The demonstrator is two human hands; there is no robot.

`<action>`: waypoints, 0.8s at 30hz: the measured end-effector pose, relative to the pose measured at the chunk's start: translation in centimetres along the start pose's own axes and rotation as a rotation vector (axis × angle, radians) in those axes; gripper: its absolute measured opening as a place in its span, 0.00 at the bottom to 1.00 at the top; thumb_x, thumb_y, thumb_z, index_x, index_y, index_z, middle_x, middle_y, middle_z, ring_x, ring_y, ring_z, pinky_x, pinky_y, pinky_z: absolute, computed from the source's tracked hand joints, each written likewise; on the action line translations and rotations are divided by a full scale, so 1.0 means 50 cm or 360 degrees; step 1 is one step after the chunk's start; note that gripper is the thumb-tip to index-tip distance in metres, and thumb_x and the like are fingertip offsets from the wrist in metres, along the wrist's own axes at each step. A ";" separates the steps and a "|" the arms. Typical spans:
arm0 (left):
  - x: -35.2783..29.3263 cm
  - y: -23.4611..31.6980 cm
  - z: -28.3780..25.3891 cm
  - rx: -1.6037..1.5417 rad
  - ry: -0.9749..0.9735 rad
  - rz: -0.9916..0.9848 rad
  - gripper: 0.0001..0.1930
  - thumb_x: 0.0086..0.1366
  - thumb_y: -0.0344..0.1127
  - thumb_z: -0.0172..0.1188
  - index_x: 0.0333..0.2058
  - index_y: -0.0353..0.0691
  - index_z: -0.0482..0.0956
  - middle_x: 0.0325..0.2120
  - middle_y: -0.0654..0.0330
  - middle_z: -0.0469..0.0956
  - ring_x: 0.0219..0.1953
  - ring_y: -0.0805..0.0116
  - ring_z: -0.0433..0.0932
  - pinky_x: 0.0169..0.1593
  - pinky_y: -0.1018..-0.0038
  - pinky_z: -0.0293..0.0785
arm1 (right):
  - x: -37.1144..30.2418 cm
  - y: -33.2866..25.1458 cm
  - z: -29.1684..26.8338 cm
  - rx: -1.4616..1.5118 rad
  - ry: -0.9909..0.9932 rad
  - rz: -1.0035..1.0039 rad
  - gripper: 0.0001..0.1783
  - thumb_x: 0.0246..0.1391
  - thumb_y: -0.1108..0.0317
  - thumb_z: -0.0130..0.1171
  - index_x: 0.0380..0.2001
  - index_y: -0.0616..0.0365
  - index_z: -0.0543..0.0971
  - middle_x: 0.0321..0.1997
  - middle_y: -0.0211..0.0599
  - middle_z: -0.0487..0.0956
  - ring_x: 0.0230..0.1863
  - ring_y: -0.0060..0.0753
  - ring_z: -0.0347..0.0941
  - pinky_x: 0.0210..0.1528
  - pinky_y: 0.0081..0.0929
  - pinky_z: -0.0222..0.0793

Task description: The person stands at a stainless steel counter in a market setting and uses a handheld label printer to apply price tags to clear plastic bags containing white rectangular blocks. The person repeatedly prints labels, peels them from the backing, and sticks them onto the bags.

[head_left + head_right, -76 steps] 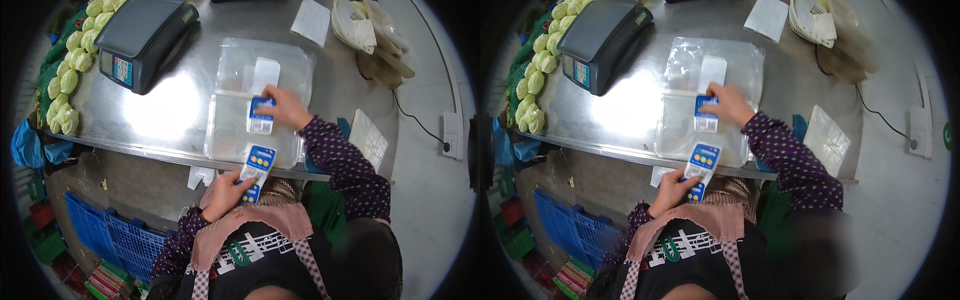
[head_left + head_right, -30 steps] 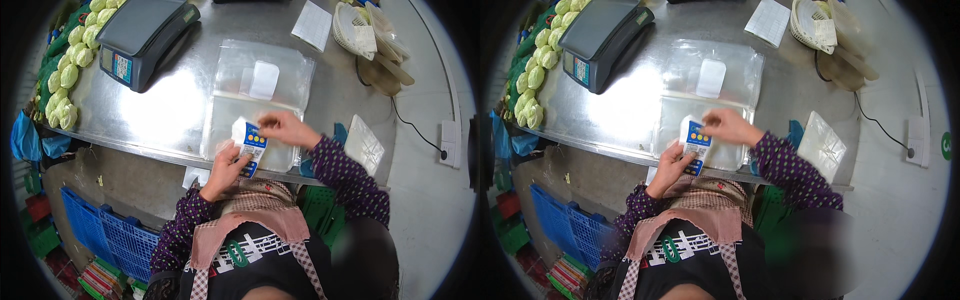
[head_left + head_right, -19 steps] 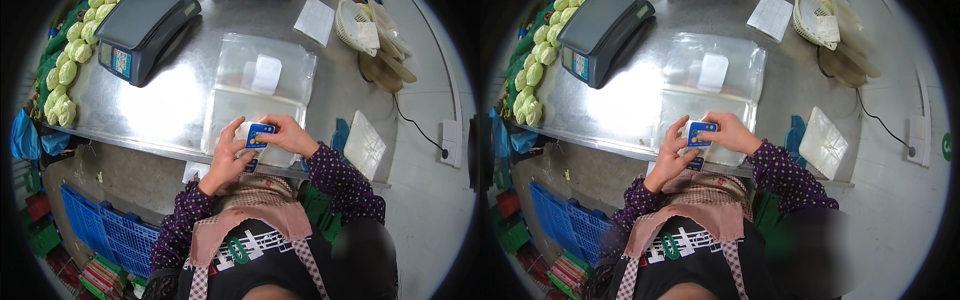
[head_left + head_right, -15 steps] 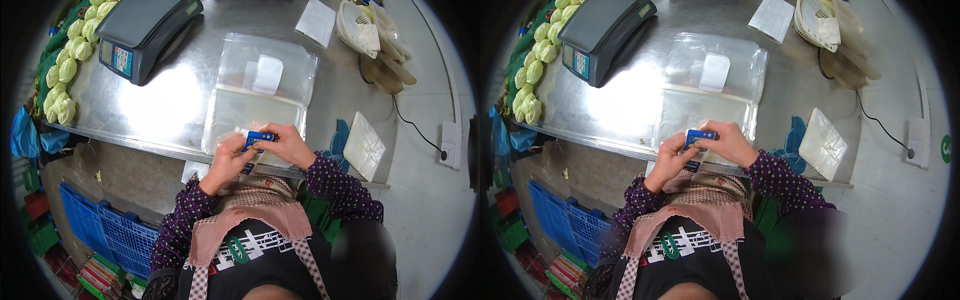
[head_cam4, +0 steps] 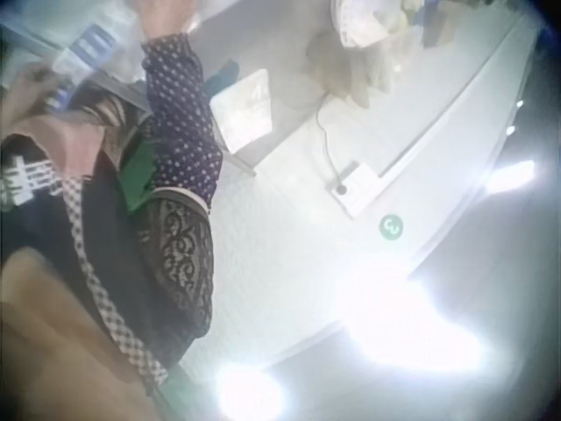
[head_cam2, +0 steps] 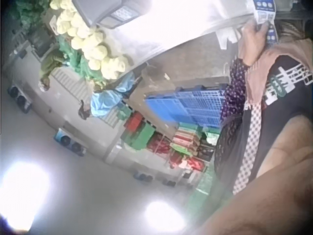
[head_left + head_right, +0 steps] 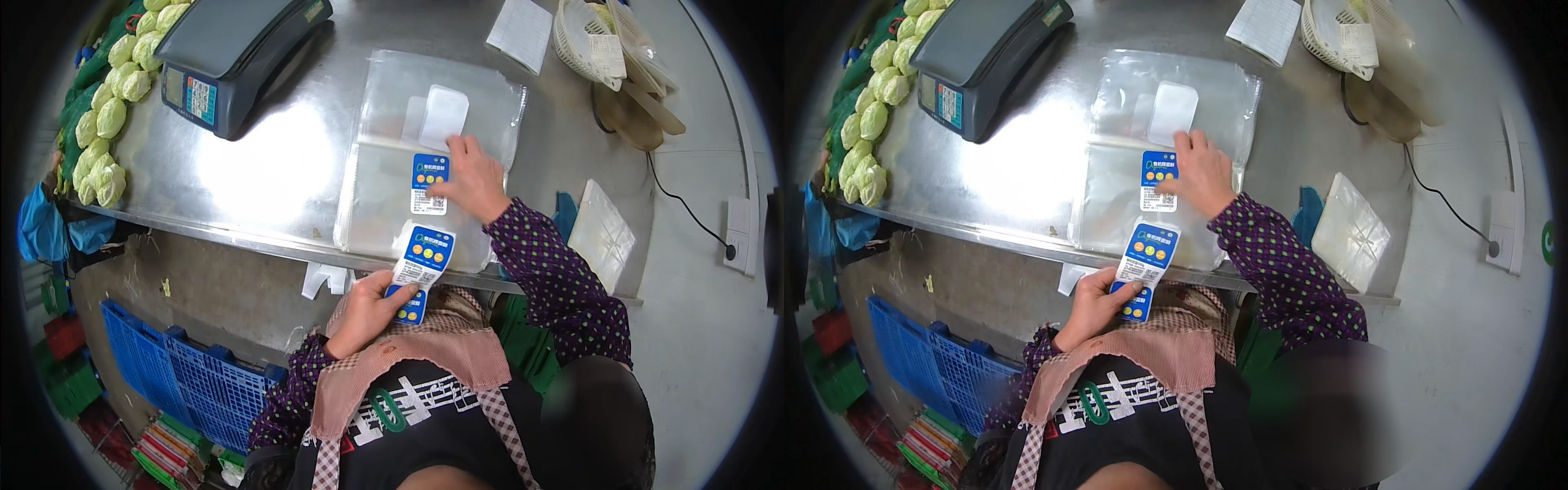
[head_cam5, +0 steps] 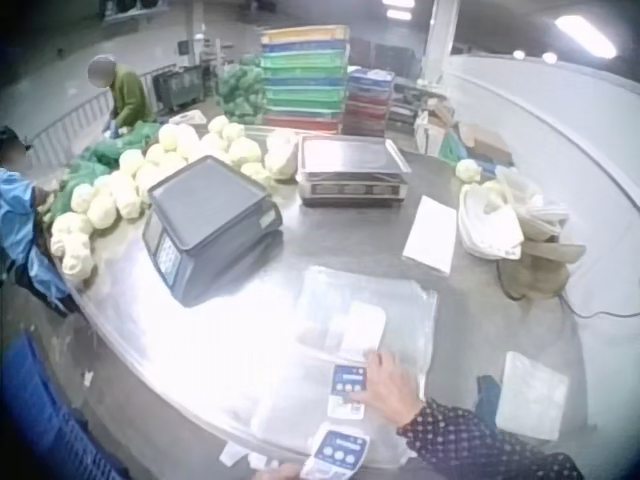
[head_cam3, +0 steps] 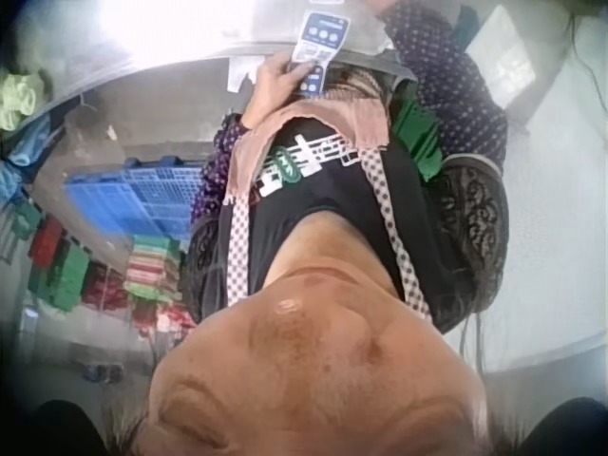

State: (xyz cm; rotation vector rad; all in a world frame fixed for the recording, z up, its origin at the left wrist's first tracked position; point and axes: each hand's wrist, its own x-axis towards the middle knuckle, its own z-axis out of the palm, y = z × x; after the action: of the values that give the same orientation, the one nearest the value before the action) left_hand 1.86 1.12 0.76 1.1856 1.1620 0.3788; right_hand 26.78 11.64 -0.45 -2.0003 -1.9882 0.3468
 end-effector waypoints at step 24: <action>0.116 -0.010 0.006 0.0014 -0.0065 0.0413 0.10 0.62 0.33 0.63 0.39 0.33 0.81 0.32 0.51 0.76 0.37 0.61 0.76 0.42 0.68 0.71 | -0.036 -0.012 -0.124 0.0811 -0.0243 0.0098 0.11 0.56 0.72 0.63 0.41 0.64 0.81 0.37 0.35 0.82 0.38 0.24 0.76 0.43 0.20 0.72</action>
State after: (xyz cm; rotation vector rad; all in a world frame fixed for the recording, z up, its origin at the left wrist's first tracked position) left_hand 4.40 5.16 -2.63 1.3500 0.9773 0.5435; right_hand 28.54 9.59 5.44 -1.7452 -1.6950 0.9402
